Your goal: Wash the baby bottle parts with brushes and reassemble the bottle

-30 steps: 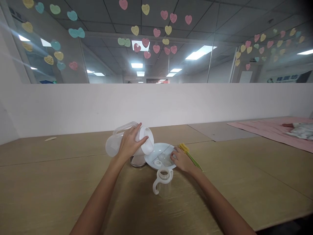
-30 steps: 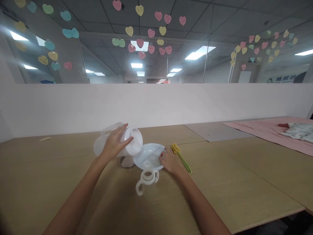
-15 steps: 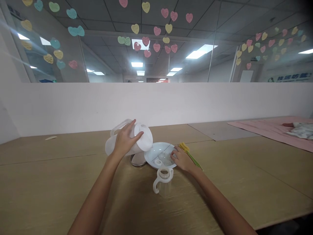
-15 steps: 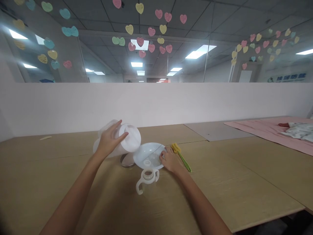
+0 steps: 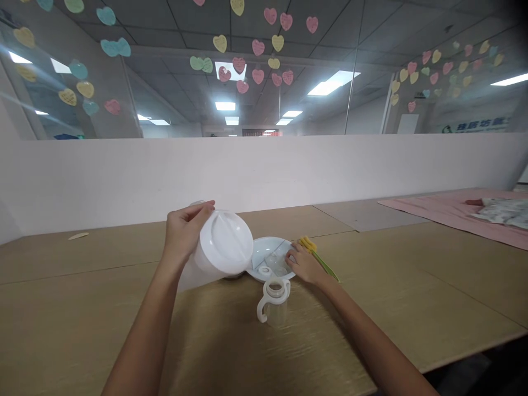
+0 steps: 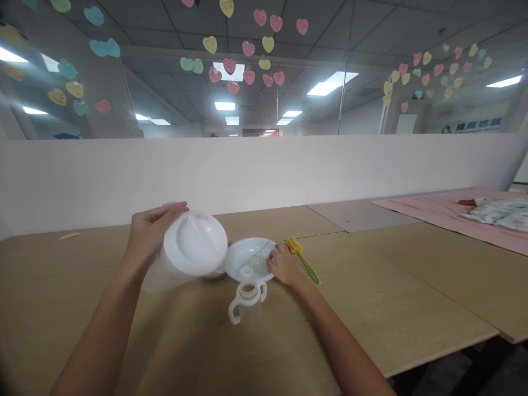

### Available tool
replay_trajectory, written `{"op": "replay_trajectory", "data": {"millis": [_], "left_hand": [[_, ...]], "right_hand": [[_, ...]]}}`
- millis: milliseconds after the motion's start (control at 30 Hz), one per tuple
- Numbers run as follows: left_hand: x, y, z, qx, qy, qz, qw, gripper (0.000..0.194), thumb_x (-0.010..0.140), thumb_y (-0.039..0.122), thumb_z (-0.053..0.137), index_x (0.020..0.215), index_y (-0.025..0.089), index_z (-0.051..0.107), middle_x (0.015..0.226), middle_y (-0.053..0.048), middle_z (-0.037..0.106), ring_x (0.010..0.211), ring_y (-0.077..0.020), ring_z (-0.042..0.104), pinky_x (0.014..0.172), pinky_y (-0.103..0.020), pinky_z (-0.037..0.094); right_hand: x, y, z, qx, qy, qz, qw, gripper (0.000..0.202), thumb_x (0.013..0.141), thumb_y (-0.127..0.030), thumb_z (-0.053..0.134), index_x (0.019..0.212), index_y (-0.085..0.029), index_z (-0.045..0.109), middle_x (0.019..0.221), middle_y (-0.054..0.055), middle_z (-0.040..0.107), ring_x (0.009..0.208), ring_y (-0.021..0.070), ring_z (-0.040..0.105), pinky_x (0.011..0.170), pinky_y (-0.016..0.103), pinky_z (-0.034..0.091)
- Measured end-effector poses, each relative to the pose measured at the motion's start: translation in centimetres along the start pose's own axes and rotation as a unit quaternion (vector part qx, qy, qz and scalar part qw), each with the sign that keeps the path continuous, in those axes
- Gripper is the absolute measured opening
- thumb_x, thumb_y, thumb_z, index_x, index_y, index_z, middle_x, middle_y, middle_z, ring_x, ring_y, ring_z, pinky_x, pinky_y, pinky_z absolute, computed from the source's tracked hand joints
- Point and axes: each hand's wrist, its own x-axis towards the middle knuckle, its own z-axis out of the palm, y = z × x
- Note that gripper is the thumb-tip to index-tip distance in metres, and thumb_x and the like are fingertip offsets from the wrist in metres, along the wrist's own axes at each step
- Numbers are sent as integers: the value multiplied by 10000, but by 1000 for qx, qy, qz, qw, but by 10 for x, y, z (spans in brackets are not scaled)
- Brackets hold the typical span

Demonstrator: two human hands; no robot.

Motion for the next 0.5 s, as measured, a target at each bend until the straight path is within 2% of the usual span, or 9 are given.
{"op": "replay_trajectory", "data": {"millis": [300,500], "left_hand": [[-21,9,23,6,-69,36,997,215,709,338,650,847,193,729,910,-36,709,869,-217,639,788,-347,516],[-33,13,33,103,-65,91,988,216,727,369,618,846,228,731,873,-4,720,875,-217,652,794,-331,515]], "right_hand": [[1,2,1,-11,-6,-12,1000,321,892,-304,353,950,-146,627,1265,158,448,1198,233,377,963,343,283],[1,2,0,-7,-8,-8,1000,320,891,-318,352,943,-155,623,1276,147,440,1175,231,397,944,353,299]]}}
